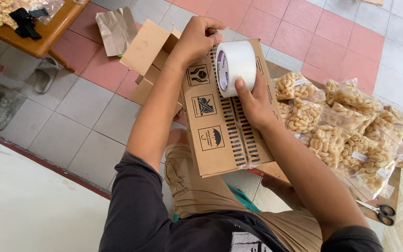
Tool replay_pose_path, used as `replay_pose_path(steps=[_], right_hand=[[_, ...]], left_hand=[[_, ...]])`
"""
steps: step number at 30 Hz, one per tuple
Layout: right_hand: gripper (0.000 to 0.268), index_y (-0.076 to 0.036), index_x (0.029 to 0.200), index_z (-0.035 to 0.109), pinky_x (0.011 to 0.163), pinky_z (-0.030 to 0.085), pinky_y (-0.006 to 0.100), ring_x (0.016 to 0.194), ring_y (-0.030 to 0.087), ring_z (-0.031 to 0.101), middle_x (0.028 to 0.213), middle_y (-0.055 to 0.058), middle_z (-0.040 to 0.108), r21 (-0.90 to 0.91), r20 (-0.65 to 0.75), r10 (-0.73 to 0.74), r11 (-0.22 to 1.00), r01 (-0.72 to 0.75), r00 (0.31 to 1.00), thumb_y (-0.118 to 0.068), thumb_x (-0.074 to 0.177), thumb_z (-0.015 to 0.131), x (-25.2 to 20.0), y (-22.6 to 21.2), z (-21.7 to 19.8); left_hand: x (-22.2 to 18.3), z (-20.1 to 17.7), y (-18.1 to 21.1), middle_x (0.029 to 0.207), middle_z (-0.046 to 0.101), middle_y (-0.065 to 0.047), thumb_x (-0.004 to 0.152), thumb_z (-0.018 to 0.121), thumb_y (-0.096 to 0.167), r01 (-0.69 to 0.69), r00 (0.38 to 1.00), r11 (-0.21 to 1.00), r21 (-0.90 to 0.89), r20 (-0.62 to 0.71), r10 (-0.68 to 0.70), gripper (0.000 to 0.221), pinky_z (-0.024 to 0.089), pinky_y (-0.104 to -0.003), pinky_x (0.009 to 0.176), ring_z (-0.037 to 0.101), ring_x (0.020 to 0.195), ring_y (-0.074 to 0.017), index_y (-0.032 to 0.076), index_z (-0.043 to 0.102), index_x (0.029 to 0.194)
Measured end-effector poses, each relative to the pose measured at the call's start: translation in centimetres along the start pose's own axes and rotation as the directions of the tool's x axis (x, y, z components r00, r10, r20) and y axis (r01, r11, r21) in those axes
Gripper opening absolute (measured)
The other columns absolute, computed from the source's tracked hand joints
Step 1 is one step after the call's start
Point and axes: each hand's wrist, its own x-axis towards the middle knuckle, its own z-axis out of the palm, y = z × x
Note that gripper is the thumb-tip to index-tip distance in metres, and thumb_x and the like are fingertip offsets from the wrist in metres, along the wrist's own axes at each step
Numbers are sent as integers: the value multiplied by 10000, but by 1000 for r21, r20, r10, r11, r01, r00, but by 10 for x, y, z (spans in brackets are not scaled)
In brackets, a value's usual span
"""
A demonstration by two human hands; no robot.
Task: Packing bags of snacks into a cardboard box and sealing it with adhesive tape and scissors.
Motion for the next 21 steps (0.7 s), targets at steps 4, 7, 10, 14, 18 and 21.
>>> replay_pose_path(steps=[4, 7, 10, 14, 18, 21], right_hand=[[644, -32, 1371, 494, 912, 560, 313, 1104, 201, 606, 1220, 101, 617, 265, 12, -2, 964, -2, 1000, -553, 1005, 592, 4, 23, 0], [551, -29, 1340, 540, 947, 559, 299, 1114, 184, 619, 1221, 90, 630, 357, 37, -5, 934, -9, 999, -488, 1038, 585, 4, 20, 0], [541, -33, 1239, 599, 843, 556, 287, 1012, 175, 640, 1125, 72, 668, 185, 40, -9, 983, 2, 999, -531, 1035, 539, 2, 15, 0], [561, -29, 1260, 592, 872, 561, 300, 1054, 193, 639, 1166, 89, 663, 190, 21, -42, 981, 37, 999, -541, 1038, 536, 3, 15, -1], [556, -35, 1227, 613, 845, 562, 308, 1045, 203, 653, 1158, 89, 678, 67, -23, -82, 994, 83, 996, -549, 1042, 512, 0, 3, 0], [508, -74, 1047, 628, 700, 457, 255, 862, 122, 576, 956, 15, 626, -18, -61, -56, 998, 55, 997, -570, 1023, 519, -1, 5, -1]], left_hand=[[0, -6, 10, 893, 678, 46, 923, 728, 155, 25, 998, 997, 68, 53, -29, 289, 515, -228, 779, 633, 835, -83, 94, 775, 1201], [-8, -10, 34, 957, 755, 7, 941, 672, 196, 216, 972, 976, 28, 91, -218, 201, 533, -261, 392, 688, 708, -95, 116, 788, 1085], [-3, -6, 29, 817, 740, 45, 906, 729, 204, 218, 971, 976, 6, 99, -218, 87, 539, -231, 520, 641, 677, -60, 153, 799, 915], [6, -3, 21, 809, 709, 39, 913, 747, 206, 134, 989, 991, 15, 58, -135, 53, 504, -268, 486, 627, 699, -73, 162, 756, 886], [8, -4, 26, 815, 681, 21, 946, 748, 175, 119, 992, 993, 26, 31, -120, 88, 500, -266, 396, 609, 666, -96, 156, 728, 862], [21, 0, 10, 859, 766, 45, 884, 803, 194, 33, 999, 994, 104, -23, -31, 39, 545, -280, 713, 677, 797, -87, 169, 785, 861]])
